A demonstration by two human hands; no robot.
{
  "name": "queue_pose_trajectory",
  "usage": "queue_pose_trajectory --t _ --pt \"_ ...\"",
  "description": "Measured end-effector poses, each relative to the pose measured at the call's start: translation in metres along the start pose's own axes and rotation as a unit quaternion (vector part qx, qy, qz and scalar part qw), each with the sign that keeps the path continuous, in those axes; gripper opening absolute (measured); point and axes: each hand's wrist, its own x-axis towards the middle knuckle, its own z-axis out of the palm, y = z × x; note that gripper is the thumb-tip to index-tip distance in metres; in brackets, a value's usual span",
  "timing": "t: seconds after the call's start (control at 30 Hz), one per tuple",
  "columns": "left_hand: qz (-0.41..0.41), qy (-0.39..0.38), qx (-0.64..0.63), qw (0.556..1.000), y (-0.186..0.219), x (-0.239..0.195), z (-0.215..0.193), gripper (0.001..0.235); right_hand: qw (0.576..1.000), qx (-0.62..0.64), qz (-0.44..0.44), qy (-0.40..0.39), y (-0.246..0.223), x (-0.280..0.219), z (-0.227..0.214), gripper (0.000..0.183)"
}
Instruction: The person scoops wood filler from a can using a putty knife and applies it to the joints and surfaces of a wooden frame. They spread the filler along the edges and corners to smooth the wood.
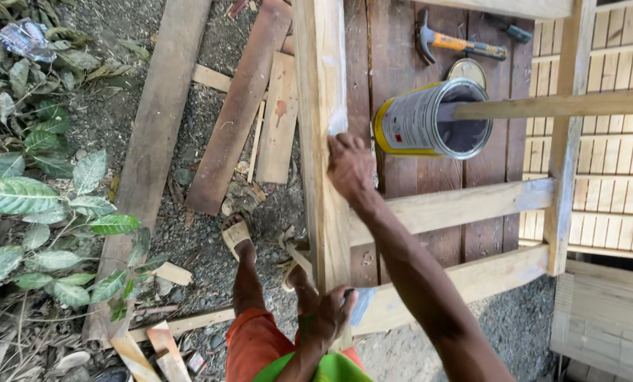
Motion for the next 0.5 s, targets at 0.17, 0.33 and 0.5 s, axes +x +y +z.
queue_pose_trajectory --t 0.17,0.33,0.5 --pt "-0.268 -0.157 -0.206 0.928 0.002 0.026 0.007 0.04 0.97 0.223 0.097 -0.003 0.064 0.027 -0.022 0.03" --pt "-0.268 -0.189 -0.169 0.93 0.01 0.03 -0.001 0.043 0.825 0.52 0.222 -0.005 0.112 0.055 0.006 0.024" --pt "-0.289 -0.209 -0.196 0.914 0.018 0.038 -0.008 0.043 0.922 0.257 -0.267 0.11 0.136 0.043 0.005 0.028"
